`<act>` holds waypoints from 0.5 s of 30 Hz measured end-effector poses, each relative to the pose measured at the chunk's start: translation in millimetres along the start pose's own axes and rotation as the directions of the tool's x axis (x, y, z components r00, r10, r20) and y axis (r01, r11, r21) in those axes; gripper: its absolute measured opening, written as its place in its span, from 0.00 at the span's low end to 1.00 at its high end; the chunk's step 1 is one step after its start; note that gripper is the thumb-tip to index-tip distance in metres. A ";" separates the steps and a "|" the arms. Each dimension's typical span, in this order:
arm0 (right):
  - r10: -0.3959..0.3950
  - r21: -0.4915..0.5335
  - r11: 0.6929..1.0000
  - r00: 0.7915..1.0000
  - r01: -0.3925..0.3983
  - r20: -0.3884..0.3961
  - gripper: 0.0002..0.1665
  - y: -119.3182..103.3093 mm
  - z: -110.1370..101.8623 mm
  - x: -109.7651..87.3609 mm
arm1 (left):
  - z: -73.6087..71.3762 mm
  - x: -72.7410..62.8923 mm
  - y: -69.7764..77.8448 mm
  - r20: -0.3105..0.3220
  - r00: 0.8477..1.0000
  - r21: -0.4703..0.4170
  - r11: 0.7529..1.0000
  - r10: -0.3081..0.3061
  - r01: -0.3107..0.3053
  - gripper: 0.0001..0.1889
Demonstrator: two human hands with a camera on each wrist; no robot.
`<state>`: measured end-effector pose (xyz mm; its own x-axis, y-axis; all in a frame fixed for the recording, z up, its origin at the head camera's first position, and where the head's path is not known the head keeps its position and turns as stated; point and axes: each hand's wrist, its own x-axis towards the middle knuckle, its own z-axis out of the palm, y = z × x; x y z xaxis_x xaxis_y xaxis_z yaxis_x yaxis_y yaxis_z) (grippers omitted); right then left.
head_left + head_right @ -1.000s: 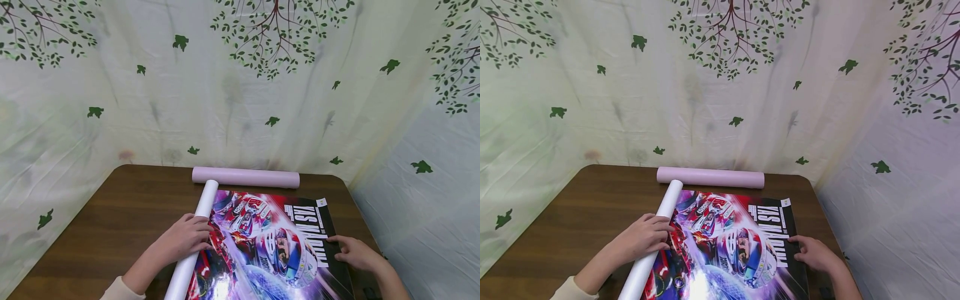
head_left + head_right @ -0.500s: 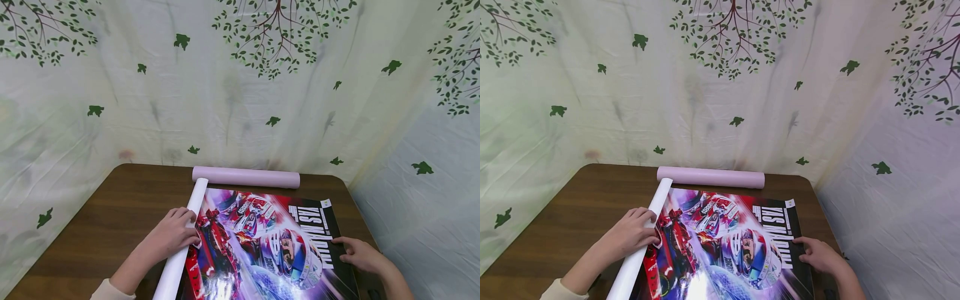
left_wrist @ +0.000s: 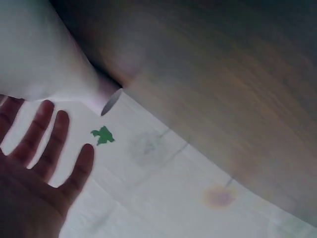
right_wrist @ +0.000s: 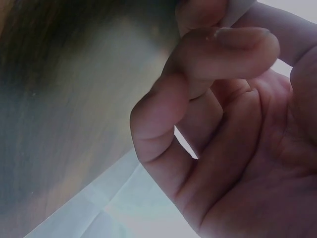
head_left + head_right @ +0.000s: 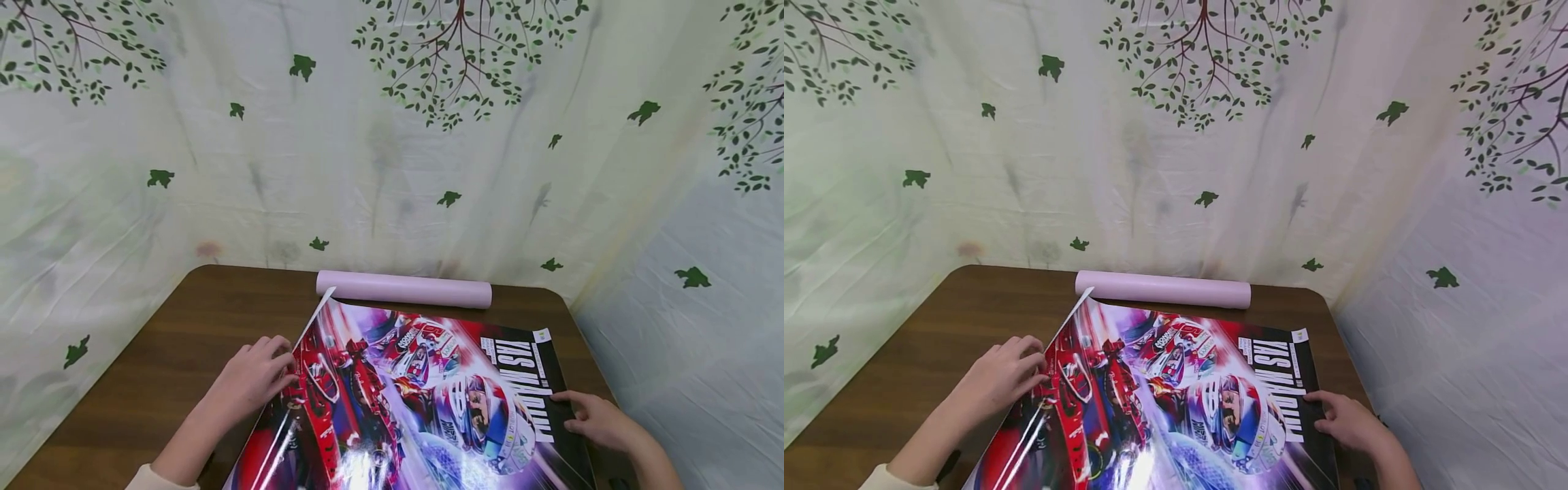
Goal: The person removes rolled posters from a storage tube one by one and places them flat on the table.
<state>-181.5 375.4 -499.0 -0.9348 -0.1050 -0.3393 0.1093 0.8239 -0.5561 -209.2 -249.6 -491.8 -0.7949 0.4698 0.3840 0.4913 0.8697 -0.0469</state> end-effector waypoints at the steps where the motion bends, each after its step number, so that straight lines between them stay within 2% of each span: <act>1: -0.008 0.008 1.000 1.000 0.008 -0.002 0.30 0.8 -0.1 -0.9 | -1.0 -1.3 -1.5 0.015 0.999 -0.017 0.999 -0.033 0.033 0.14; 3: -0.036 0.021 0.999 0.999 0.036 0.000 0.31 2.4 -0.1 -2.6 | -3.0 -3.8 -5.5 0.070 0.992 -0.078 0.991 -0.104 0.109 0.14; 4: -0.051 0.028 0.998 0.999 0.051 0.002 0.31 3.6 -0.1 -3.2 | -3.3 -4.8 -7.7 0.111 0.984 -0.120 0.981 -0.142 0.155 0.14; 7: -0.090 0.051 0.995 0.996 0.089 0.012 0.31 6.9 0.2 -4.1 | -2.9 -8.0 -15.2 0.242 0.941 -0.263 0.918 -0.235 0.297 0.16; 9: -0.100 0.060 0.993 0.995 0.099 0.017 0.31 8.5 0.4 -3.7 | -0.6 -10.5 -20.9 0.320 0.912 -0.356 0.859 -0.257 0.368 0.18; 11: -0.081 0.066 0.995 0.996 0.079 0.021 0.32 8.8 0.7 -2.2 | 2.1 -14.0 -27.1 0.384 0.890 -0.447 0.794 -0.246 0.412 0.20; 13: -0.088 0.066 0.994 0.996 0.086 0.028 0.33 9.2 1.1 -1.2 | 5.3 -17.6 -34.5 0.436 0.877 -0.535 0.725 -0.203 0.434 0.23; 15: -0.084 0.071 0.994 0.996 0.082 0.031 0.33 8.5 1.5 0.1 | 8.5 -20.8 -42.0 0.483 0.862 -0.622 0.634 -0.153 0.460 0.26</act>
<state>-180.1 381.6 -504.9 -0.9297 -0.1915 -0.3147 0.0559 0.7709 -0.6345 -216.4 -294.6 -505.6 -0.9325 0.3450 -0.1067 0.1668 0.6734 0.7203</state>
